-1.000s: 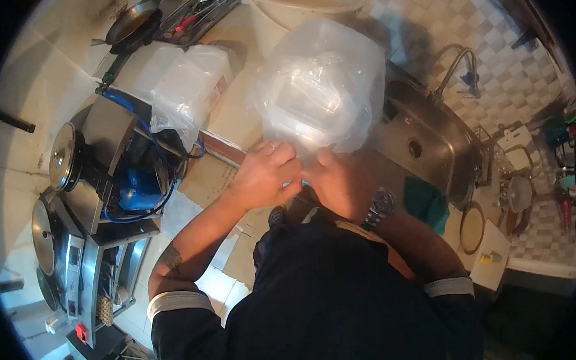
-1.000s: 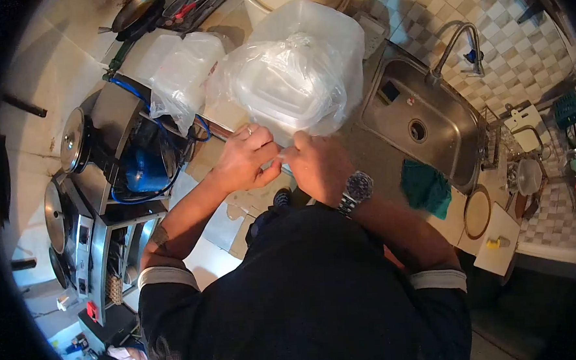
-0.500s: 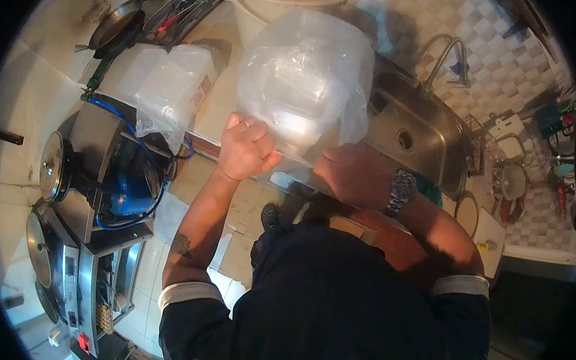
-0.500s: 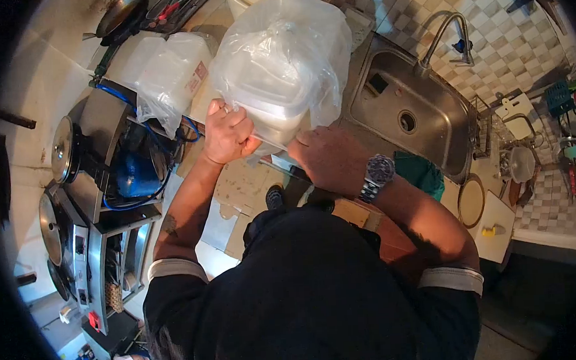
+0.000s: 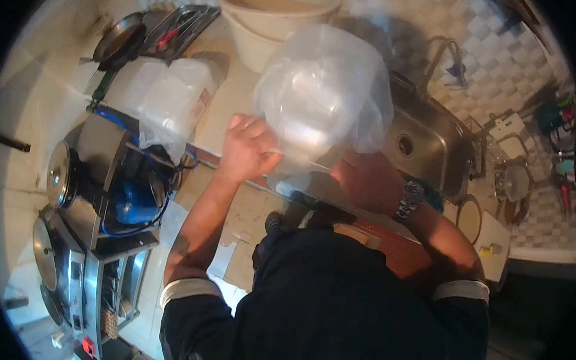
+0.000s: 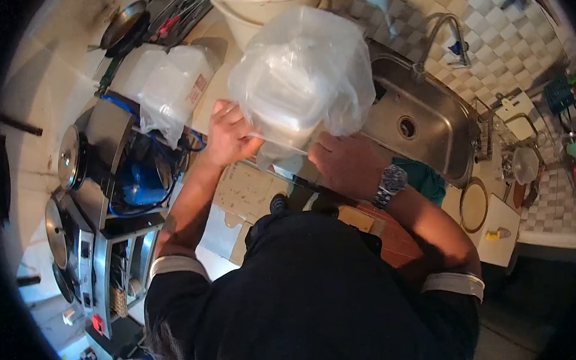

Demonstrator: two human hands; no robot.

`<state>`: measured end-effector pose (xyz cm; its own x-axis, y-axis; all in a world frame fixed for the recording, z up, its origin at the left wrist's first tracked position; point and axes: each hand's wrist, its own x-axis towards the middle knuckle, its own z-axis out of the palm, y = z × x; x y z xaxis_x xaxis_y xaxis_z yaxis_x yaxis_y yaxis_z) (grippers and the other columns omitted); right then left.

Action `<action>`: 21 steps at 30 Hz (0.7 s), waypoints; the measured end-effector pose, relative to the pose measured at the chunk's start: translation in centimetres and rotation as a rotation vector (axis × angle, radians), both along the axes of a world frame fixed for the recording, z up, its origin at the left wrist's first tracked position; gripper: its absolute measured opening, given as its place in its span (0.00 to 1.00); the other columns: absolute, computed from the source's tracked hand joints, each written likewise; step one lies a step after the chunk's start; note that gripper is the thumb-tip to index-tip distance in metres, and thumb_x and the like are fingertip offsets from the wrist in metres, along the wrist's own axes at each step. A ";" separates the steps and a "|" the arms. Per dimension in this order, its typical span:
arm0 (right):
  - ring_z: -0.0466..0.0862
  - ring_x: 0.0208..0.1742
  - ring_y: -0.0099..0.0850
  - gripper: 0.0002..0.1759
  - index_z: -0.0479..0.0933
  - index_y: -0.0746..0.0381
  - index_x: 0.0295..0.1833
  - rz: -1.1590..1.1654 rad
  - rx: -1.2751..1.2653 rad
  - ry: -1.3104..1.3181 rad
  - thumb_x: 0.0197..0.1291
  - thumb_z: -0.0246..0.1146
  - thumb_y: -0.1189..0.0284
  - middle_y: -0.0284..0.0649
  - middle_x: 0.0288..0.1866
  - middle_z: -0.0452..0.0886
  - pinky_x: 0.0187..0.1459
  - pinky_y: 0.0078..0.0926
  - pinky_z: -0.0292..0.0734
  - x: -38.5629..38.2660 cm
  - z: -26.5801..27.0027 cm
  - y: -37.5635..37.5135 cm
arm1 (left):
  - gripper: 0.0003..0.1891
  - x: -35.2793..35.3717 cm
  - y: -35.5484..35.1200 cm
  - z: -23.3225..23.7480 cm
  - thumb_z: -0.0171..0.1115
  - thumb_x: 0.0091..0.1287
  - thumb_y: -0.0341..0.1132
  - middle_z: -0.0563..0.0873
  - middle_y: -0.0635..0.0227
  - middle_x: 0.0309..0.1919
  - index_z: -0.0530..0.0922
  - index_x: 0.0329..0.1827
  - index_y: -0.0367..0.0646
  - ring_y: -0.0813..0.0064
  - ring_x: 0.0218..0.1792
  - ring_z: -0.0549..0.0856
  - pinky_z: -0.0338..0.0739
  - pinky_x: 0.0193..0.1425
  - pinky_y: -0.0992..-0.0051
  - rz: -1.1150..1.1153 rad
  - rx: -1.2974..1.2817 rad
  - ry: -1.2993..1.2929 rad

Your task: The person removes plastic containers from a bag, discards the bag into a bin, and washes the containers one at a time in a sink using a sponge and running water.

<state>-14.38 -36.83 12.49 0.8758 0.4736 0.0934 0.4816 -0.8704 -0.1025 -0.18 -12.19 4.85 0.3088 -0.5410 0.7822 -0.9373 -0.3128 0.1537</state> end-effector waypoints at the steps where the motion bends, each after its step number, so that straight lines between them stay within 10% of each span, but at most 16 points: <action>1: 0.81 0.37 0.37 0.06 0.78 0.54 0.38 -0.074 0.001 0.024 0.62 0.63 0.64 0.37 0.35 0.77 0.39 0.38 0.76 -0.2 -0.5 0.1 | 0.10 -0.3 0.6 0.8 0.69 0.45 0.39 0.78 0.63 0.32 0.78 0.26 0.46 0.59 0.33 0.80 0.72 0.42 0.63 -0.018 0.031 0.025; 8: 0.83 0.29 0.29 0.17 0.81 0.54 0.44 0.147 0.304 -0.564 0.53 0.73 0.57 0.31 0.40 0.81 0.25 0.25 0.76 -3.1 3.3 2.5 | 0.26 -4.0 1.3 7.7 0.69 0.45 0.36 0.80 0.48 0.48 0.82 0.50 0.35 0.50 0.47 0.82 0.78 0.50 0.60 -0.205 -0.110 0.248; 14: 0.75 0.54 0.37 0.21 0.80 0.55 0.50 -0.149 0.108 -0.346 0.47 0.71 0.72 0.34 0.45 0.77 0.57 0.40 0.67 2.2 4.8 3.4 | 0.37 -3.9 -1.1 9.5 0.65 0.48 0.30 0.73 0.40 0.65 0.72 0.67 0.32 0.40 0.65 0.73 0.68 0.69 0.55 0.090 -0.087 0.229; 21: 0.78 0.45 0.36 0.19 0.78 0.57 0.46 0.194 0.568 -0.248 0.47 0.73 0.68 0.37 0.41 0.78 0.53 0.34 0.67 -1.8 9.8 4.5 | 0.52 -1.5 -1.0 6.6 0.37 0.65 0.72 0.60 0.49 0.77 0.55 0.78 0.32 0.54 0.78 0.56 0.47 0.81 0.58 -0.373 -0.651 0.867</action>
